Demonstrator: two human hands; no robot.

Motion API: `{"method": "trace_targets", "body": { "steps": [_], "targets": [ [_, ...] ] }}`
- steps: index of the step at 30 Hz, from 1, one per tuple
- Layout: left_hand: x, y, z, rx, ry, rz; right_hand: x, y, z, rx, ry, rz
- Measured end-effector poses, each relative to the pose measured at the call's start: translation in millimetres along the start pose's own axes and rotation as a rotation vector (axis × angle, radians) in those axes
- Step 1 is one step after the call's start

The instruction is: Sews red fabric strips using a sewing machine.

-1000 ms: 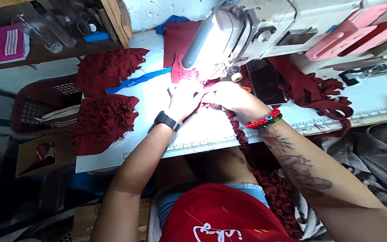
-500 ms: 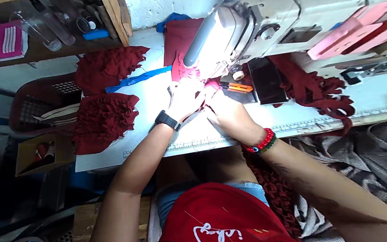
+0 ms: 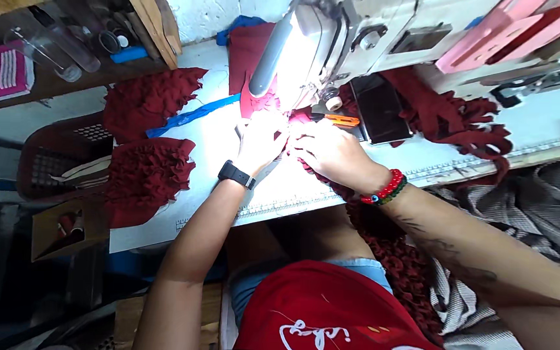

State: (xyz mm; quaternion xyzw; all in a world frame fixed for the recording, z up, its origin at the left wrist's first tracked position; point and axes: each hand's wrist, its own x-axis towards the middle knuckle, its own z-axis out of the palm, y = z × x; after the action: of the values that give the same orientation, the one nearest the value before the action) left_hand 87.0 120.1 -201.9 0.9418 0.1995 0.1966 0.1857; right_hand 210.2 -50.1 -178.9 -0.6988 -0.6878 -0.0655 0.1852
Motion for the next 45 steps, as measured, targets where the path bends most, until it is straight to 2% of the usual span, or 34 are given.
{"method": "trace_targets", "body": {
  "steps": [5,10,15,18,25,33,38,45],
  "targets": [
    [-1.2,-0.4,-0.9,-0.02,0.017,0.019,5.0,9.8,1.8,0.103,0.011,-0.065],
    [-1.4,1.3,-2.4,-0.015,0.02,0.014,2.4,7.7,-0.6,0.071,-0.078,0.105],
    [-1.1,-0.1,-2.1,-0.004,0.014,0.018,3.4,14.4,-0.7,0.023,-0.039,-0.051],
    [-1.0,-0.3,-2.3,-0.024,0.025,0.025,7.4,22.4,-1.9,-0.01,-0.098,-0.046],
    [-0.9,1.7,-2.6,-0.002,0.035,0.006,3.4,22.0,-0.5,-0.025,-0.061,-0.037],
    [6.5,-0.5,-6.0,-0.022,-0.021,-0.027,6.4,17.3,1.6,-0.105,-0.104,-0.009],
    [15.4,-4.0,-8.4,0.0,-0.026,-0.031,4.4,19.9,5.6,-0.126,-0.063,-0.046],
    [30.0,-11.9,-9.8,-0.009,-0.007,-0.045,8.6,20.4,14.4,-0.1,-0.036,-0.007]
  ]
}}
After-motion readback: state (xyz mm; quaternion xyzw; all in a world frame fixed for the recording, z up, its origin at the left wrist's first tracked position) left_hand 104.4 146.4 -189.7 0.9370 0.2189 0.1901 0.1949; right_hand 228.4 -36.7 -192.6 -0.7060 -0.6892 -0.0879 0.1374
